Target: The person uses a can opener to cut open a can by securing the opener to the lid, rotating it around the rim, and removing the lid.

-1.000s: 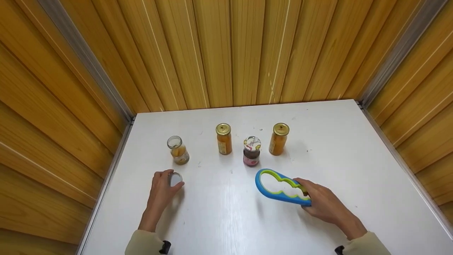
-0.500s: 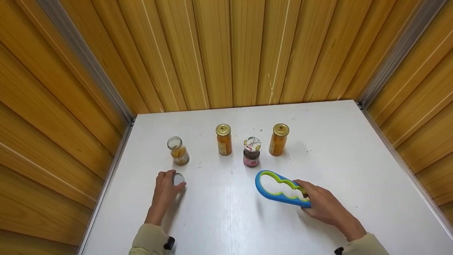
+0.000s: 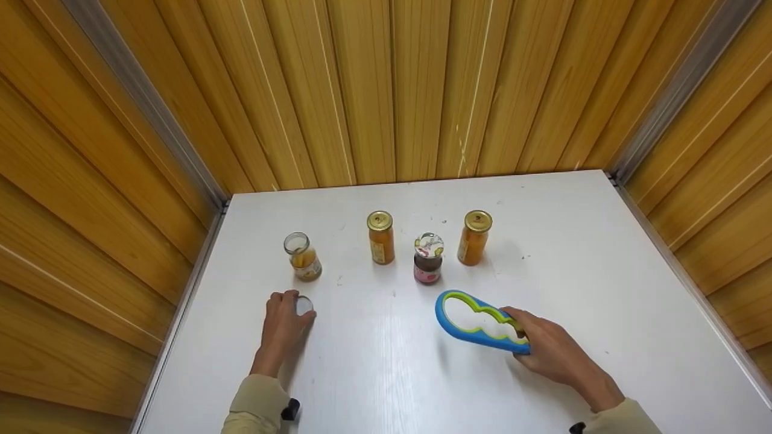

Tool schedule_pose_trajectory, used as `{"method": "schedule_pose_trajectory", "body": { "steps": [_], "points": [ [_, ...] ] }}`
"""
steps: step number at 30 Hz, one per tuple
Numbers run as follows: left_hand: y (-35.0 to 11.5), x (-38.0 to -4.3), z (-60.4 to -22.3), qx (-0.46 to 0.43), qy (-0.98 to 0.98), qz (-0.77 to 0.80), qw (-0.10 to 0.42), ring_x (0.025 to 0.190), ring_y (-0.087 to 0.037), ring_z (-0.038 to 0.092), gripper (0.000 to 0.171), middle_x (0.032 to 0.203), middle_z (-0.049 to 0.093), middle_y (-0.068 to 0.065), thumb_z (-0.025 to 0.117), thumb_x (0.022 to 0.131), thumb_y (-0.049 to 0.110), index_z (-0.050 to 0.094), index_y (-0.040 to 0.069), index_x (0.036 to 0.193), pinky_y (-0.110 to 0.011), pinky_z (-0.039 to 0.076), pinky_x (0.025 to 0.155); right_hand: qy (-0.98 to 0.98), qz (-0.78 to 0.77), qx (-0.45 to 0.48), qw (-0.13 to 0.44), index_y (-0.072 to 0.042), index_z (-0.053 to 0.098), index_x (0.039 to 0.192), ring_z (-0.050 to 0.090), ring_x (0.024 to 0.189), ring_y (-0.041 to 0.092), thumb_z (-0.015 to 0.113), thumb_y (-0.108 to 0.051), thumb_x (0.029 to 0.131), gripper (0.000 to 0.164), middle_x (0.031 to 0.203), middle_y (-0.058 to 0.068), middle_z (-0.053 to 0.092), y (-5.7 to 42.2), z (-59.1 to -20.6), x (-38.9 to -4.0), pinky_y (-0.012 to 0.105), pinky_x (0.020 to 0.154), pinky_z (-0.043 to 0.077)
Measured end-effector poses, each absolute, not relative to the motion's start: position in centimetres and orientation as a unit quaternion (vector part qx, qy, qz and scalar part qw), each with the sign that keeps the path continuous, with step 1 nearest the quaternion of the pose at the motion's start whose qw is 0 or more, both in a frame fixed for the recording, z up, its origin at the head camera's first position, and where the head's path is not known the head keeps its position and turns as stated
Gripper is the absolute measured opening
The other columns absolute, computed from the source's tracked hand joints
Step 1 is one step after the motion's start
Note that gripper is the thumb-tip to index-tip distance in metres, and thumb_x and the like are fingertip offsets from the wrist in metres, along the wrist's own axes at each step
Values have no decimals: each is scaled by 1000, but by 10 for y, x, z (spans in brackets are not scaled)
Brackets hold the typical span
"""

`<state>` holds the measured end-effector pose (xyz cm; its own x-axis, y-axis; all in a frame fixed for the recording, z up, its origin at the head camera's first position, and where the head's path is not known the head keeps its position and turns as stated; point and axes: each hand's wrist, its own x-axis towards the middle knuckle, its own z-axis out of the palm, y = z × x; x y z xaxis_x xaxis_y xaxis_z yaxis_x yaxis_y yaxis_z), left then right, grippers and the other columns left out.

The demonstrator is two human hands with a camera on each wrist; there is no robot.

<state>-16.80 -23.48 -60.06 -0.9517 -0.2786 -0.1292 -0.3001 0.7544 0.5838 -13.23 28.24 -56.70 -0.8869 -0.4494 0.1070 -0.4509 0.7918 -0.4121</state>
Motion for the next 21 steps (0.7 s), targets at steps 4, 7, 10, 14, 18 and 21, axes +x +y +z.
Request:
{"method": "schedule_pose_trajectory", "body": {
  "steps": [4,7,10,14,18,21],
  "points": [
    [-235,-168,-603,-151,939,310,13,123,-39,48,63,136,47,-24,79,91,22,52,-1,144,-58,49,99,-946,220,238,1,-8,52,143,63,98,13,90,-11,76,77,124,5,67,283,-568,-132,42,88,58],
    [-235,-168,-603,-150,940,307,13,123,-39,47,61,136,48,-23,79,92,22,54,-1,143,-57,50,99,-945,222,238,3,-9,52,143,62,96,12,90,-11,76,77,124,5,67,283,-569,-131,41,88,58],
    [-234,-169,-603,-153,941,302,16,123,-38,47,60,136,48,-22,78,92,22,54,0,143,-57,49,100,-946,222,237,2,-8,52,143,60,93,12,90,-11,76,76,122,4,67,283,-568,-131,41,86,58],
    [-233,-169,-602,-159,941,298,27,125,-39,46,61,138,46,-22,77,93,23,52,1,145,-57,47,103,-947,222,233,2,-7,52,142,61,94,12,89,-10,76,76,123,5,67,284,-568,-131,42,86,58],
    [-233,-169,-602,-156,941,299,26,126,-39,46,63,138,45,-23,77,94,24,51,0,146,-57,47,104,-944,225,241,17,-7,53,141,62,95,13,90,-8,75,76,124,6,67,285,-569,-131,42,84,58],
    [-234,-168,-603,-141,944,298,16,125,-39,46,65,137,46,-24,78,93,25,51,-3,145,-56,47,102,-941,226,249,30,-6,54,141,64,97,14,89,-7,75,75,124,6,67,287,-570,-131,41,83,58]
  ]
}}
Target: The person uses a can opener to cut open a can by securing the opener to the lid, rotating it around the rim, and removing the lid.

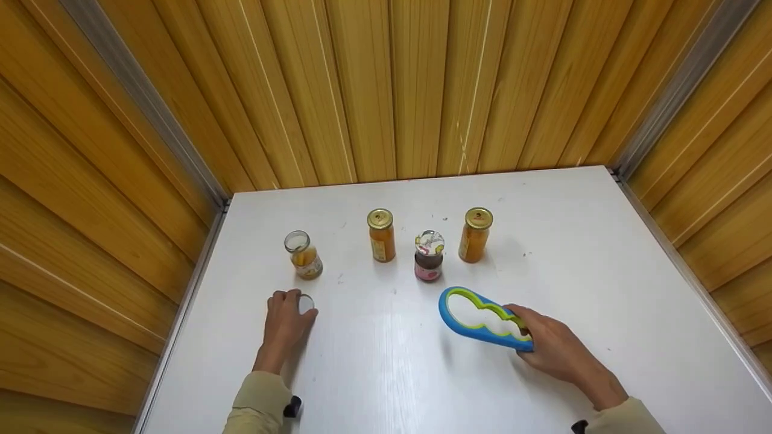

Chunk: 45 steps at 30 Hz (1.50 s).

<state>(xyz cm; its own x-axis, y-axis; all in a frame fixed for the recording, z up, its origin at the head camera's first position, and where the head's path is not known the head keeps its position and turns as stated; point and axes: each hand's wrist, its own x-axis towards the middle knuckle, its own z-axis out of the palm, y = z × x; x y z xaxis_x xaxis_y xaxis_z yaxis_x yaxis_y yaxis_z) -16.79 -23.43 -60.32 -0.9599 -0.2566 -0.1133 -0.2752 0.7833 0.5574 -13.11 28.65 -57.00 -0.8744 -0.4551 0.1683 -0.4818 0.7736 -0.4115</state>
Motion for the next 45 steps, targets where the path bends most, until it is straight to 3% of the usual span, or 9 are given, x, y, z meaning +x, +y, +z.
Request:
{"method": "schedule_pose_trajectory", "body": {
  "steps": [8,21,27,36,45],
  "points": [
    [-238,-168,-606,-137,946,294,17,129,-41,46,79,143,44,-27,81,90,28,41,-4,152,-57,47,103,-945,227,236,15,-8,51,144,60,91,11,90,-11,77,78,122,5,66,289,-569,-130,39,81,58],
    [-235,-161,-599,-155,946,284,30,138,-47,40,86,154,36,-30,78,93,30,32,-3,157,-61,37,111,-947,230,225,16,-7,51,144,64,102,19,90,-8,75,79,128,9,66,293,-569,-130,46,87,58],
    [-225,-156,-589,-132,949,283,-30,141,-44,37,79,151,42,-28,78,93,26,38,-4,154,-59,28,117,-947,230,223,17,-7,52,144,63,98,17,90,-7,75,79,126,9,66,294,-569,-130,45,85,58],
    [-188,-162,-562,-69,936,311,-147,137,-37,46,57,143,54,-21,78,93,17,54,-2,141,-51,36,113,-947,230,221,19,-5,52,144,62,96,17,87,-5,76,77,126,10,66,295,-568,-131,44,83,58],
    [-143,-191,-543,-55,916,378,-126,143,-30,43,58,150,47,-13,74,97,19,50,7,148,-46,39,116,-947,239,214,18,-7,51,144,63,97,18,86,-5,76,77,126,10,66,295,-569,-133,45,84,58]
  ]
}}
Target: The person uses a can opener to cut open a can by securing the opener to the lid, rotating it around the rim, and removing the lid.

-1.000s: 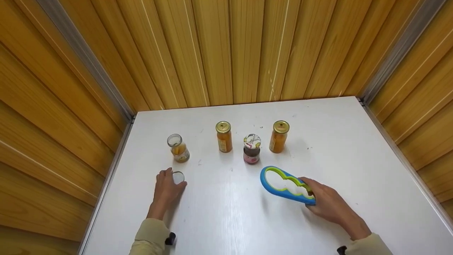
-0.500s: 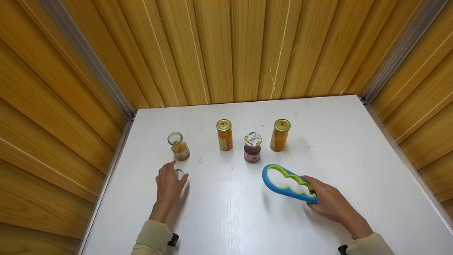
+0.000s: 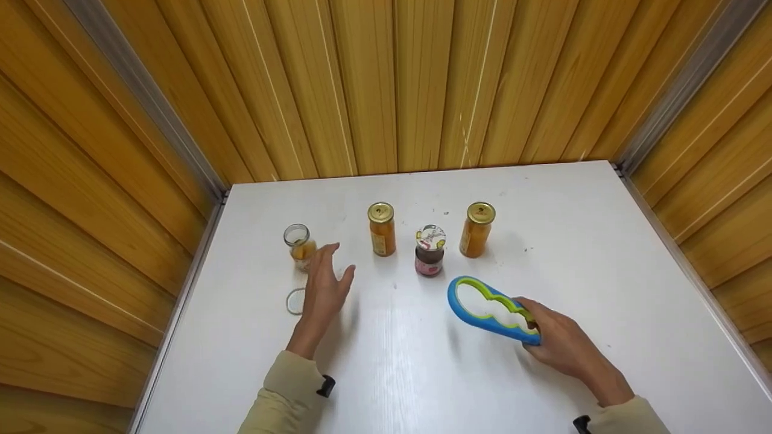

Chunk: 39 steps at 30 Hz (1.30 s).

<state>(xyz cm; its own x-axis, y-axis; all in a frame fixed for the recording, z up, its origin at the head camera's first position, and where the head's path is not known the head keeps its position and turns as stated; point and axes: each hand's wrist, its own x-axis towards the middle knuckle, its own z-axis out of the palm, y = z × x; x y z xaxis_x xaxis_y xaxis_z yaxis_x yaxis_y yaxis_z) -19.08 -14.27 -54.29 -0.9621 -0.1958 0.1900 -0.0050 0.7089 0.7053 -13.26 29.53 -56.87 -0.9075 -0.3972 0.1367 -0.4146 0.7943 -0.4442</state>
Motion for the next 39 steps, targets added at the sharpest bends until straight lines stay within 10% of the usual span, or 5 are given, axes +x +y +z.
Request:
{"method": "schedule_pose_trajectory", "body": {
  "steps": [39],
  "points": [
    [-83,-303,-567,73,-779,-622,42,153,-31,28,85,165,32,-15,76,94,18,27,10,162,-53,20,124,-951,246,188,9,-7,51,145,63,96,20,86,-3,76,78,125,12,67,295,-562,-132,46,84,58]
  ]
}}
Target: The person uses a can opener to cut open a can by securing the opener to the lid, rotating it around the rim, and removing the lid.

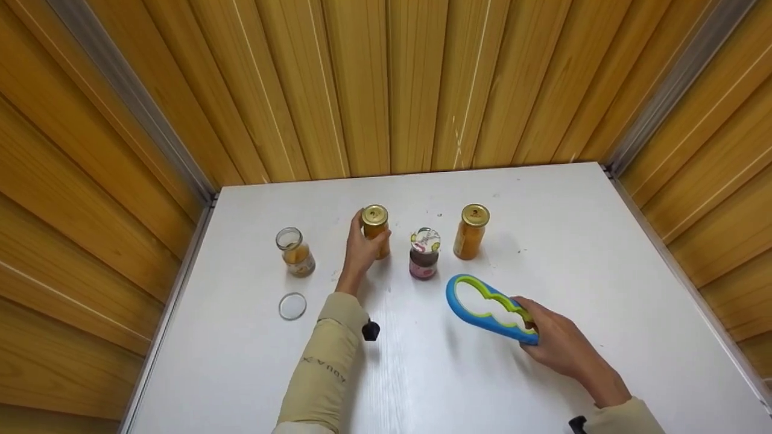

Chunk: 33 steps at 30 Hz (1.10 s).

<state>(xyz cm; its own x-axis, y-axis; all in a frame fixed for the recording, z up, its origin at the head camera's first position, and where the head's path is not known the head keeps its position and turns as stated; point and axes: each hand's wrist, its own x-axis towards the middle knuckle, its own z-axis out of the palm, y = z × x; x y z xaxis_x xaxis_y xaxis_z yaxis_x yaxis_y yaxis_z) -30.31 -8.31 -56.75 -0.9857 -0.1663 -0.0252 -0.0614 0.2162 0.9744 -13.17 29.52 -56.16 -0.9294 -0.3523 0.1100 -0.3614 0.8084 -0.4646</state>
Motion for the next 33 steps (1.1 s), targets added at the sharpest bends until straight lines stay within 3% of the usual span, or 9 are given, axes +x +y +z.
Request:
{"method": "schedule_pose_trajectory", "body": {
  "steps": [9,16,33],
  "points": [
    [-76,-307,-570,77,-762,-640,63,144,-32,42,82,157,43,-16,78,92,15,32,8,160,-49,31,120,-948,243,205,35,-9,53,143,61,93,16,85,1,74,77,121,7,67,295,-563,-130,40,77,57],
    [-76,-306,-571,59,-775,-625,73,137,-32,49,71,148,52,-18,77,93,14,40,4,153,-46,36,117,-949,246,194,26,-10,53,143,63,96,18,86,-2,75,76,124,8,66,291,-562,-130,46,83,58],
    [-90,-275,-573,45,-795,-605,25,140,-31,47,71,151,50,-15,77,95,20,39,7,154,-49,35,118,-944,261,202,19,-7,52,144,60,90,17,84,1,76,75,119,11,67,286,-561,-128,42,78,57]
  ]
}}
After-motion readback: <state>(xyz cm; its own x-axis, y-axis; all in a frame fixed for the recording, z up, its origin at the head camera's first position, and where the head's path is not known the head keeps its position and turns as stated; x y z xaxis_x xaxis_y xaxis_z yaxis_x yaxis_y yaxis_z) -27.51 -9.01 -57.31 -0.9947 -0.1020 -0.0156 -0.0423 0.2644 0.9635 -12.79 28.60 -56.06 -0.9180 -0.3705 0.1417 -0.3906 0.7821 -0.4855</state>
